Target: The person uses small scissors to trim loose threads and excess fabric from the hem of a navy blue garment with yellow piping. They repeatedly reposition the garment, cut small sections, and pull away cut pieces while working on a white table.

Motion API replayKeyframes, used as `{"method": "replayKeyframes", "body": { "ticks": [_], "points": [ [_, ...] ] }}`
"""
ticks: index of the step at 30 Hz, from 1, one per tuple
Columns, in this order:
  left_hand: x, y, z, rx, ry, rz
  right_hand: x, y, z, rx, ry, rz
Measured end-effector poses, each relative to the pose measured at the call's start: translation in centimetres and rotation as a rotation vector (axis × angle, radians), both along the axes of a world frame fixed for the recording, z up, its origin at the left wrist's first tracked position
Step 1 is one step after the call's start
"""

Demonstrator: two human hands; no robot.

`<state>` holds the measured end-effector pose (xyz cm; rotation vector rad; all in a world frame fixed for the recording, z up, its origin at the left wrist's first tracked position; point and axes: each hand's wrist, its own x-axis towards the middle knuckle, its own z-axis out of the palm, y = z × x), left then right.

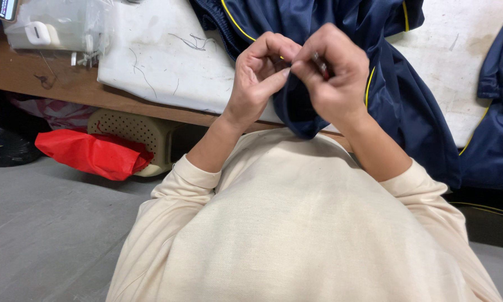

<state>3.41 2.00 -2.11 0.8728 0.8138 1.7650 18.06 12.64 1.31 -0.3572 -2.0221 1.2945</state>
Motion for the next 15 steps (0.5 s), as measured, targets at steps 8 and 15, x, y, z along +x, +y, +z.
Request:
{"method": "replayKeyframes", "body": {
  "ticks": [8,15],
  "points": [
    [1.1,0.3,-0.5,-0.119,0.085,0.221,-0.6,1.1,-2.0,-0.324,0.076,0.019],
    [1.5,0.6,-0.5,-0.196,-0.057,0.125,0.5,2.1,-2.1,-0.455,0.102,0.103]
  ]
}}
